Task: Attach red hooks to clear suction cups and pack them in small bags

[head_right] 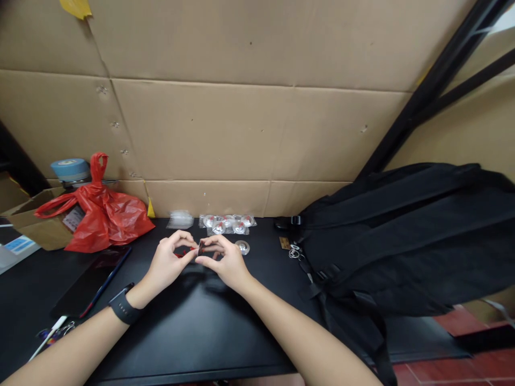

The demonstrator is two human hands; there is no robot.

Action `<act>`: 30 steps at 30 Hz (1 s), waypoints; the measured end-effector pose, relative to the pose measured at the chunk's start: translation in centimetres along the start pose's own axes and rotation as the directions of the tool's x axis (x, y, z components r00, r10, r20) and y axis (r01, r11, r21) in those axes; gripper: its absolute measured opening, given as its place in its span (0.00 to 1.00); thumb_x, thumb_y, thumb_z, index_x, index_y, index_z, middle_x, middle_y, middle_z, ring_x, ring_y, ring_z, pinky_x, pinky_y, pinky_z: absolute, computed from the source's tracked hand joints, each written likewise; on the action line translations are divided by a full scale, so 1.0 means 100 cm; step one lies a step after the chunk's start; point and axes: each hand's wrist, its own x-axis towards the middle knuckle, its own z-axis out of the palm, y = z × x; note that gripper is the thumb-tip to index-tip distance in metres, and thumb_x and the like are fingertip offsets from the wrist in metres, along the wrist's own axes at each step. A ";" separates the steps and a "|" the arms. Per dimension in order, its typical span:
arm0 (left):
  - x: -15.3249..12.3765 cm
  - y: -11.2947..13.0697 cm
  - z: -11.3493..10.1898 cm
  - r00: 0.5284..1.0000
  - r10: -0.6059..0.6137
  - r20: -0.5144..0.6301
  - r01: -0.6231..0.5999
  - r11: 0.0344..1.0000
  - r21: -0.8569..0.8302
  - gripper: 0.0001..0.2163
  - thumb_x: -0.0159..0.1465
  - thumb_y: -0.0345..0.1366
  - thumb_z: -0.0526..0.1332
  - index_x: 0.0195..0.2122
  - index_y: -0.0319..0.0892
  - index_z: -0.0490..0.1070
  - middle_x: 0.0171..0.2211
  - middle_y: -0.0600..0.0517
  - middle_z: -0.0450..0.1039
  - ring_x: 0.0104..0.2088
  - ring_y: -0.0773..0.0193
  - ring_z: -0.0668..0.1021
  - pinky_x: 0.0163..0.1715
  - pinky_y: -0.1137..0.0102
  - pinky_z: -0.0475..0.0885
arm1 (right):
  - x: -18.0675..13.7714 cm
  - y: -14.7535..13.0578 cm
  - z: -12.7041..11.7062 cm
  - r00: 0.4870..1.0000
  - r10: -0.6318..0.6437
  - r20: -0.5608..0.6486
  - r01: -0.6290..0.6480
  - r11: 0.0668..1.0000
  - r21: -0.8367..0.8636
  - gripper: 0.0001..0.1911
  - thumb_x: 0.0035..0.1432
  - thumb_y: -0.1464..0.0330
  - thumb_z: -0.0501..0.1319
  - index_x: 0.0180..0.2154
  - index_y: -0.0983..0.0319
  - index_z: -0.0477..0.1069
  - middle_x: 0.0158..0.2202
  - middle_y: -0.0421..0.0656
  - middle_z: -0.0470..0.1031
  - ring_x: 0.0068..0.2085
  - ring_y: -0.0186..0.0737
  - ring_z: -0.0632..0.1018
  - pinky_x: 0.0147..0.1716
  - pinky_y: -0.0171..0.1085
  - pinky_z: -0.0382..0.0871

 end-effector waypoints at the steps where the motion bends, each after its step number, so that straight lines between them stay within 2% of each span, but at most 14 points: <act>1: 0.000 0.001 0.000 1.000 0.001 -0.001 -0.001 1.000 0.029 0.08 0.60 0.35 0.64 0.37 0.44 0.66 0.35 0.54 0.81 0.39 0.57 0.81 0.51 0.58 0.62 | 0.000 0.000 0.000 1.000 0.005 0.000 -0.005 1.000 -0.004 0.22 0.45 0.59 0.73 0.40 0.58 0.69 0.48 0.47 0.78 0.43 0.47 0.82 0.33 0.38 0.73; 3: -0.001 0.003 0.000 1.000 0.000 -0.009 0.000 0.998 0.059 0.08 0.60 0.35 0.64 0.38 0.45 0.66 0.35 0.54 0.81 0.40 0.57 0.81 0.51 0.58 0.60 | 0.000 -0.003 -0.002 1.000 0.005 0.014 -0.004 0.999 -0.047 0.19 0.50 0.58 0.70 0.40 0.59 0.69 0.44 0.46 0.79 0.42 0.45 0.81 0.35 0.38 0.73; 5: -0.002 0.004 -0.001 1.000 0.003 -0.021 -0.001 0.997 0.074 0.08 0.61 0.36 0.64 0.38 0.45 0.66 0.35 0.54 0.81 0.40 0.57 0.81 0.50 0.59 0.60 | 0.000 -0.006 -0.004 0.998 -0.020 0.054 0.028 0.990 -0.139 0.13 0.60 0.57 0.62 0.39 0.60 0.70 0.40 0.44 0.79 0.41 0.42 0.80 0.38 0.38 0.72; 7: -0.003 0.004 -0.001 0.999 0.012 -0.032 -0.009 0.996 0.084 0.09 0.61 0.36 0.65 0.39 0.45 0.66 0.35 0.54 0.81 0.41 0.57 0.81 0.50 0.59 0.59 | 0.000 -0.011 -0.007 0.992 -0.068 0.102 0.091 0.968 -0.236 0.13 0.66 0.58 0.55 0.37 0.60 0.72 0.41 0.45 0.77 0.43 0.40 0.78 0.41 0.38 0.71; 10: -0.003 0.002 0.000 0.999 0.025 -0.029 -0.023 0.996 0.088 0.09 0.61 0.38 0.65 0.40 0.46 0.65 0.35 0.55 0.81 0.41 0.57 0.80 0.49 0.60 0.59 | 0.000 -0.014 -0.009 0.982 -0.123 0.140 0.161 0.938 -0.307 0.11 0.66 0.62 0.55 0.37 0.60 0.72 0.48 0.47 0.73 0.48 0.41 0.75 0.40 0.37 0.71; 14: 0.000 0.000 0.000 0.998 0.059 0.011 -0.060 0.994 0.095 0.09 0.63 0.38 0.63 0.42 0.46 0.65 0.37 0.54 0.80 0.43 0.57 0.79 0.49 0.62 0.62 | 0.002 -0.014 -0.013 0.977 -0.147 0.155 0.197 0.902 -0.384 0.07 0.63 0.67 0.56 0.35 0.60 0.71 0.47 0.47 0.71 0.46 0.40 0.75 0.37 0.36 0.71; 17: 0.006 -0.009 -0.007 0.998 0.062 0.015 -0.064 0.983 0.171 0.06 0.65 0.36 0.58 0.44 0.46 0.67 0.42 0.52 0.77 0.45 0.58 0.77 0.48 0.62 0.63 | 0.004 -0.012 -0.021 0.961 -0.204 0.190 0.275 0.791 -0.547 0.04 0.60 0.70 0.59 0.32 0.60 0.71 0.46 0.47 0.72 0.47 0.43 0.74 0.44 0.41 0.70; 19: 0.011 -0.020 -0.015 0.996 0.060 0.066 -0.077 0.955 0.288 0.05 0.66 0.34 0.56 0.41 0.46 0.69 0.43 0.51 0.76 0.47 0.57 0.76 0.47 0.62 0.63 | 0.005 -0.012 -0.028 0.947 -0.230 0.225 0.322 0.694 -0.644 0.03 0.58 0.71 0.60 0.31 0.60 0.72 0.46 0.47 0.72 0.49 0.44 0.73 0.49 0.44 0.68; 21: 0.015 -0.033 -0.025 0.983 0.068 0.168 -0.129 0.914 0.384 0.06 0.65 0.33 0.56 0.39 0.46 0.72 0.42 0.52 0.77 0.48 0.56 0.75 0.47 0.61 0.63 | 0.006 -0.012 -0.034 0.939 -0.222 0.262 0.344 0.623 -0.703 0.04 0.58 0.71 0.60 0.31 0.61 0.72 0.48 0.48 0.72 0.49 0.45 0.73 0.50 0.44 0.69; 24: 0.020 -0.049 -0.036 0.935 0.076 0.345 -0.214 0.899 0.382 0.08 0.65 0.34 0.56 0.38 0.47 0.75 0.40 0.52 0.78 0.46 0.56 0.75 0.47 0.63 0.65 | 0.007 -0.014 -0.039 0.934 -0.171 0.314 0.355 0.558 -0.750 0.05 0.58 0.71 0.60 0.30 0.61 0.73 0.48 0.48 0.72 0.49 0.46 0.74 0.48 0.44 0.70; 27: 0.022 -0.058 -0.039 0.903 0.066 0.424 -0.225 0.913 0.339 0.10 0.67 0.35 0.54 0.40 0.48 0.77 0.41 0.53 0.79 0.45 0.59 0.77 0.47 0.65 0.66 | 0.007 -0.016 -0.042 0.938 -0.115 0.326 0.332 0.565 -0.756 0.05 0.56 0.72 0.61 0.28 0.61 0.73 0.48 0.47 0.73 0.48 0.46 0.74 0.48 0.44 0.70; 30: 0.021 -0.059 -0.036 0.896 0.056 0.441 -0.232 0.906 0.354 0.11 0.67 0.36 0.54 0.41 0.49 0.77 0.43 0.53 0.78 0.46 0.59 0.76 0.47 0.65 0.66 | 0.008 -0.017 -0.043 0.937 -0.068 0.342 0.301 0.654 -0.694 0.04 0.54 0.72 0.63 0.27 0.61 0.73 0.46 0.45 0.74 0.47 0.43 0.75 0.48 0.42 0.69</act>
